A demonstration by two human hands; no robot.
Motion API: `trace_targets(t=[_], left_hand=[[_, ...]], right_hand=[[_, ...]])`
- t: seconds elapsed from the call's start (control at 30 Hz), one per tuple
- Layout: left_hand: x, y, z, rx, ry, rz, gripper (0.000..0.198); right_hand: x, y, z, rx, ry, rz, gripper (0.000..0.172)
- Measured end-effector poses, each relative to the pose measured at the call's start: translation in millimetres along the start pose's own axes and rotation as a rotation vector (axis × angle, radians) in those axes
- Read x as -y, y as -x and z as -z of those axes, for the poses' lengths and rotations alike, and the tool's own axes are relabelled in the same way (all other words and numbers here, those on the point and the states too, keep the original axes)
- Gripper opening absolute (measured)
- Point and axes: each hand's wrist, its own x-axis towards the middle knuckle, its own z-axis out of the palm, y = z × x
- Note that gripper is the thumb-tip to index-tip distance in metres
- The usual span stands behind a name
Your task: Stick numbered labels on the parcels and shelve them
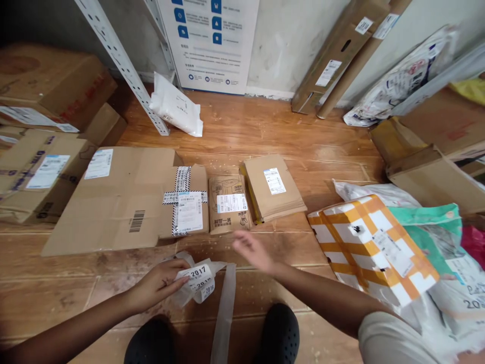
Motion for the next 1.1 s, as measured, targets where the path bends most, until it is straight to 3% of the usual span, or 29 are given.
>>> trace_targets(t=[0.07, 0.13, 0.23, 0.33, 0.43, 0.53, 0.7, 0.8, 0.9, 1.0, 1.1], left_hand=[[-0.1, -6.5, -3.9, 0.047, 0.023, -0.028, 0.033], [-1.0, -12.3, -10.8, 0.038, 0.126, 0.015, 0.036], [-2.0, -18.1, -24.8, -0.104, 0.424, 0.213, 0.035], [-1.1, -20.7, -36.5, -0.251, 0.632, 0.395, 0.046], [1.6, -20.9, -40.2, -0.29, 0.622, 0.48, 0.043], [4.2, -20.4, -38.7, -0.317, 0.571, 0.474, 0.048], [8.0, -22.5, -41.0, -0.312, 0.584, 0.463, 0.041], [17.2, -22.2, -44.1, -0.217, 0.588, 0.502, 0.038], [31.5, -18.4, -44.8, -0.092, 0.629, 0.432, 0.038], [45.6, -15.5, -47.2, -0.059, 0.688, 0.349, 0.036], [56.9, -16.7, -55.1, -0.136, 0.702, 0.373, 0.035]], right_hand=[[23.6, 26.3, -36.6, 0.549, -0.018, 0.059, 0.049], [40.0, 42.8, -66.9, 0.715, 0.002, 0.104, 0.044], [45.9, 46.5, -96.2, 0.574, 0.037, 0.079, 0.024], [37.8, 39.1, -111.2, 0.433, -0.063, -0.023, 0.029], [29.2, 35.2, -118.7, 0.362, -0.167, -0.064, 0.033], [22.2, 36.5, -122.8, 0.407, -0.21, -0.109, 0.034], [10.3, 41.7, -128.3, 0.419, -0.307, -0.235, 0.035], [4.7, 46.0, -129.3, 0.438, -0.445, -0.406, 0.035], [-0.9, 49.2, -128.0, 0.469, -0.544, -0.537, 0.037], [-8.1, 48.1, -127.7, 0.461, -0.562, -0.569, 0.041], [-17.7, 43.5, -133.3, 0.407, -0.456, -0.508, 0.042]])
